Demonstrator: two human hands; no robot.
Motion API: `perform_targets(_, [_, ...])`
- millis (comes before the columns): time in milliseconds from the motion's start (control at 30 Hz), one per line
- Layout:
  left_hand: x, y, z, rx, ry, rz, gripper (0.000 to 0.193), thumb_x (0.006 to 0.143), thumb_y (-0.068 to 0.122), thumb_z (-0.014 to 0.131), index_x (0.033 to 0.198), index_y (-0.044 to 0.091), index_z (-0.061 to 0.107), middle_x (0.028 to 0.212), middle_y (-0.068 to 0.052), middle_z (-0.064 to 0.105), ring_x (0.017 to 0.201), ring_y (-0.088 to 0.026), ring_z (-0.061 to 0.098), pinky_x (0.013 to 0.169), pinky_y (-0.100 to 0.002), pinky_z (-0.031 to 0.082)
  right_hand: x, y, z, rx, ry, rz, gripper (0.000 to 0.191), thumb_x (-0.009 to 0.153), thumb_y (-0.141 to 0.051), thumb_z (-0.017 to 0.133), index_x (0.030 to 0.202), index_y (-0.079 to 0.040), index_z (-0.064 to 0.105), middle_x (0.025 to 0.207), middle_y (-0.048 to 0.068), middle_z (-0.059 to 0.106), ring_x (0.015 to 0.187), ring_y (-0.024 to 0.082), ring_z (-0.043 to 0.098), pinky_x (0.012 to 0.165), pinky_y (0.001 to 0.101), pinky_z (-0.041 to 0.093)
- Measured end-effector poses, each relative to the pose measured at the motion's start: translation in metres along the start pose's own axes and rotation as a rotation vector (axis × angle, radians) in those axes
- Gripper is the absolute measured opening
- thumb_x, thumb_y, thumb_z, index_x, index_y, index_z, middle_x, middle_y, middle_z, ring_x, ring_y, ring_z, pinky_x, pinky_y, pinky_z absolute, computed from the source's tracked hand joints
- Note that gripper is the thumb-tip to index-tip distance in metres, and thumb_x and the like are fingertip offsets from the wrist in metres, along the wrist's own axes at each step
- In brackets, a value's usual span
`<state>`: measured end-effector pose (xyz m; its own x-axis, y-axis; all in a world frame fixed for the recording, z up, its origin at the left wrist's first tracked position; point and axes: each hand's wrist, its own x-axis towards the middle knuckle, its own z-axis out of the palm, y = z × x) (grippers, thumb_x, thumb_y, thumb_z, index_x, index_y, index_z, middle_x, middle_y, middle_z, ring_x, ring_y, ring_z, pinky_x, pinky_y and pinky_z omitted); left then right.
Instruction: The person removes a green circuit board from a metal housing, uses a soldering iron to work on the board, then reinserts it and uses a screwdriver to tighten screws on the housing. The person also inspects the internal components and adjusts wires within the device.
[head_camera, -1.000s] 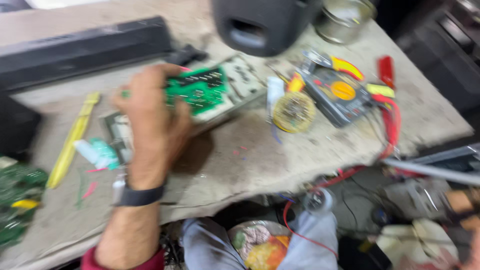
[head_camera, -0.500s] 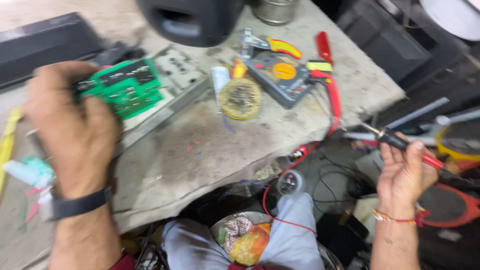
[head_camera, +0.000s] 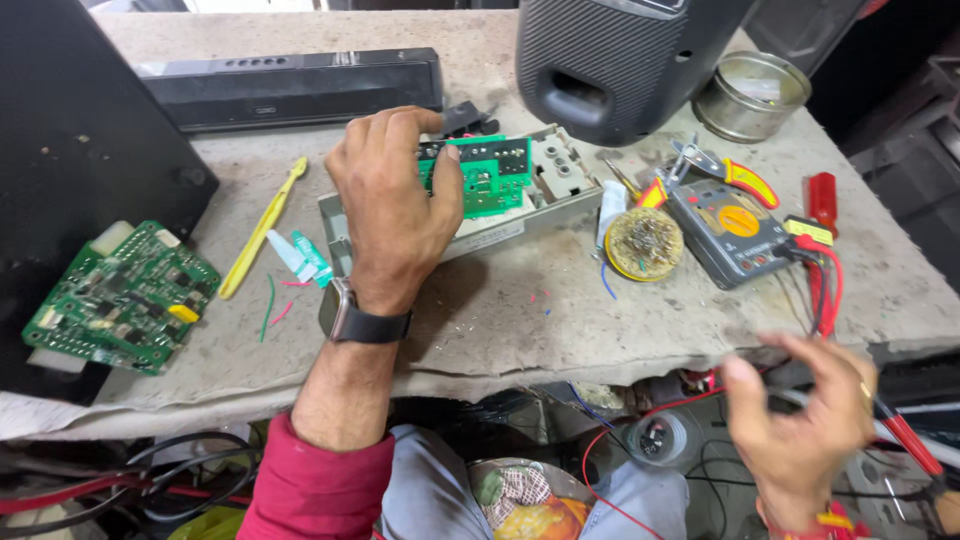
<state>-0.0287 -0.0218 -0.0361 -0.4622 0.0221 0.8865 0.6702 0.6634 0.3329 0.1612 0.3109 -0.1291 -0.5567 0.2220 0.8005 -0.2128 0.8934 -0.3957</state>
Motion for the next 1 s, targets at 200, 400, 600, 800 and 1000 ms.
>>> perform_targets(200, [-0.022, 0.045, -0.033, 0.172, -0.018, 0.145, 0.017, 0.091, 0.021, 0.082, 0.095, 0.01, 0.07, 0.107, -0.007, 0.064, 0.108, -0.028, 0.055, 0.098, -0.049, 0.036, 0.135, -0.051, 0.032, -0.346, -0.501, -0.643, 0.09, 0.066, -0.049, 0.08, 0.139, -0.001, 0.056, 0.137, 0.017, 0.066, 0.139, 0.041, 0.046, 0.112, 0.0675, 0.016])
perform_targets(400, [-0.055, 0.073, -0.047, 0.5, -0.317, 0.065, 0.015, 0.075, 0.014, 0.07, 0.089, 0.01, 0.069, 0.096, -0.008, 0.062, 0.098, -0.028, 0.056, 0.079, -0.044, 0.038, 0.168, -0.075, 0.037, -0.246, -0.806, -0.546, 0.098, 0.057, -0.051, 0.086, 0.136, -0.005, 0.051, 0.127, 0.017, 0.066, 0.138, 0.033, 0.049, 0.117, 0.072, 0.003])
perform_targets(600, [-0.064, 0.057, -0.041, 0.543, -0.261, 0.062, 0.008, 0.083, 0.011, 0.065, 0.09, 0.01, 0.066, 0.093, -0.008, 0.06, 0.095, -0.027, 0.055, 0.08, -0.044, 0.039, 0.169, -0.005, -0.028, 0.012, -0.406, -0.14, 0.088, 0.075, -0.044, 0.085, 0.141, 0.003, 0.05, 0.124, 0.021, 0.065, 0.12, 0.024, 0.062, 0.11, 0.0485, 0.05])
perform_targets(800, [-0.069, 0.044, -0.058, 0.426, -0.288, 0.047, 0.012, 0.08, 0.008, 0.063, 0.092, 0.009, 0.065, 0.094, -0.01, 0.059, 0.095, -0.029, 0.056, 0.076, -0.043, 0.039, 0.169, 0.076, -0.048, 0.215, -0.77, 0.981, 0.059, 0.081, -0.035, 0.08, 0.12, 0.006, 0.066, 0.097, 0.03, 0.077, 0.085, 0.048, 0.074, 0.076, 0.0599, 0.059])
perform_targets(1000, [-0.078, 0.051, -0.086, 0.225, -0.29, 0.028, 0.023, 0.076, 0.002, 0.063, 0.099, 0.008, 0.065, 0.099, -0.01, 0.059, 0.099, -0.031, 0.055, 0.079, -0.046, 0.039, 0.134, 0.085, -0.041, 0.009, -0.54, 0.239, 0.114, 0.065, -0.023, 0.091, 0.156, 0.013, 0.03, 0.131, 0.035, 0.061, 0.118, 0.036, 0.065, 0.1, 0.0455, 0.052])
